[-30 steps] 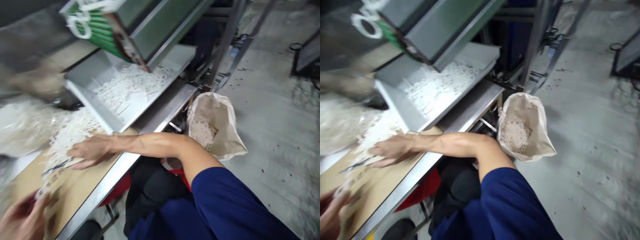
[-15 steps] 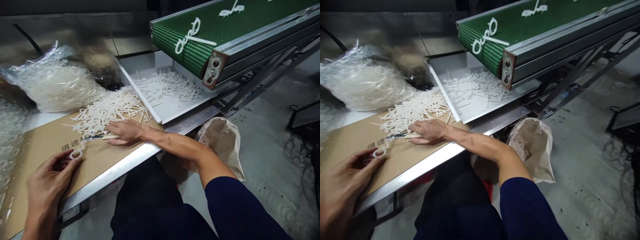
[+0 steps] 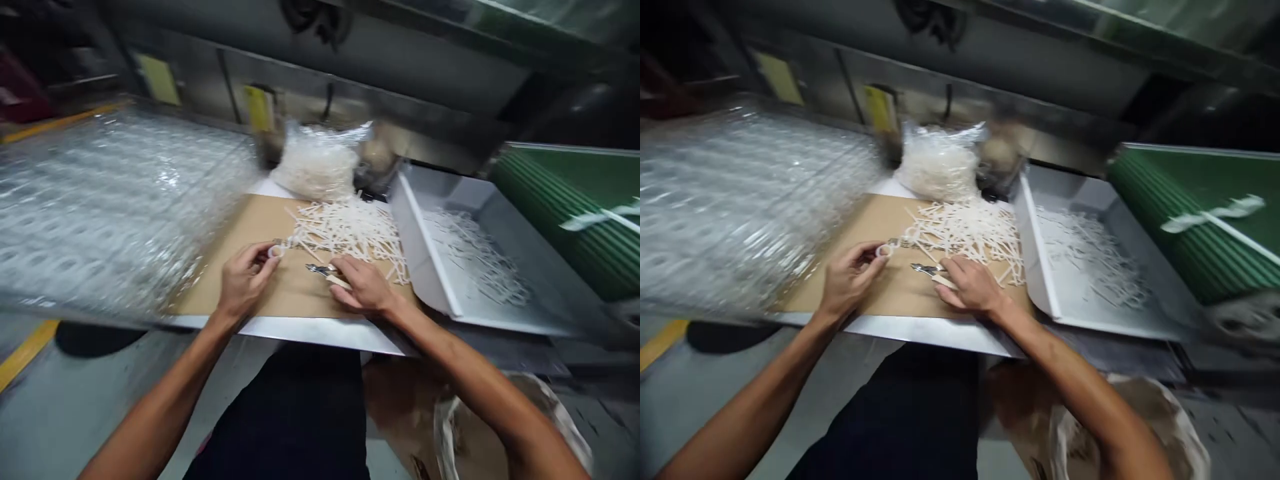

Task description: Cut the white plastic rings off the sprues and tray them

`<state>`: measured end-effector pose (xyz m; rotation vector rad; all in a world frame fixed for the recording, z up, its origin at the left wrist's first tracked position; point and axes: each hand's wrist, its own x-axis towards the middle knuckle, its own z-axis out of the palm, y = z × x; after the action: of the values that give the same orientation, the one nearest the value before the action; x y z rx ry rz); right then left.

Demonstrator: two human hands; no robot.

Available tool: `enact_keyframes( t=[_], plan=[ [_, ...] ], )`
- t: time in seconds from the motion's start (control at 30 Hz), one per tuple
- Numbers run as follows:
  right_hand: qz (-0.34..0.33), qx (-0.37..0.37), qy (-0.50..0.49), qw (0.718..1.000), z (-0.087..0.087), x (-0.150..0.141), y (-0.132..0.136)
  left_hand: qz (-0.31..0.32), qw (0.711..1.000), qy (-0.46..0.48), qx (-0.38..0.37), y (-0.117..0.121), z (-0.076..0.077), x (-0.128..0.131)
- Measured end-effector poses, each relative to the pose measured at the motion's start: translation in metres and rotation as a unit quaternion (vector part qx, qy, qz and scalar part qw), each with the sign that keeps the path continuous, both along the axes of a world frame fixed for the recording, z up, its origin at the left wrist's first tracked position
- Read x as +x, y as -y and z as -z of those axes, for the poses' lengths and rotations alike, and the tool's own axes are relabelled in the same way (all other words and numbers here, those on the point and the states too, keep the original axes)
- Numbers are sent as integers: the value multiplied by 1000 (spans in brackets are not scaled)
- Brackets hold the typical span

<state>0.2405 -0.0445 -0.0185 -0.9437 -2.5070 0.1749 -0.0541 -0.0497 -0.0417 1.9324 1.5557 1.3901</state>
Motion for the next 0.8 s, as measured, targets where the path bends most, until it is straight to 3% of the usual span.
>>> enact_keyframes(
  t=[0.17,0.3,0.47,0.63,0.8],
  plan=[
    [-13,-100,-54,993,-20,-18,5,19,998,28,56,5,-7,8],
    [0,-191,-95,977,-26,-23,13,35,996,72,48,12,-10,13],
    [36,-387,-164,907,-27,-15,25,53,981,183,-42,23,-7,29],
    [35,-433,-178,883,-31,-13,32,63,956,269,-100,31,-4,36],
    [30,-451,-175,875,-35,-18,34,73,959,253,-102,33,-6,36]
  ],
)
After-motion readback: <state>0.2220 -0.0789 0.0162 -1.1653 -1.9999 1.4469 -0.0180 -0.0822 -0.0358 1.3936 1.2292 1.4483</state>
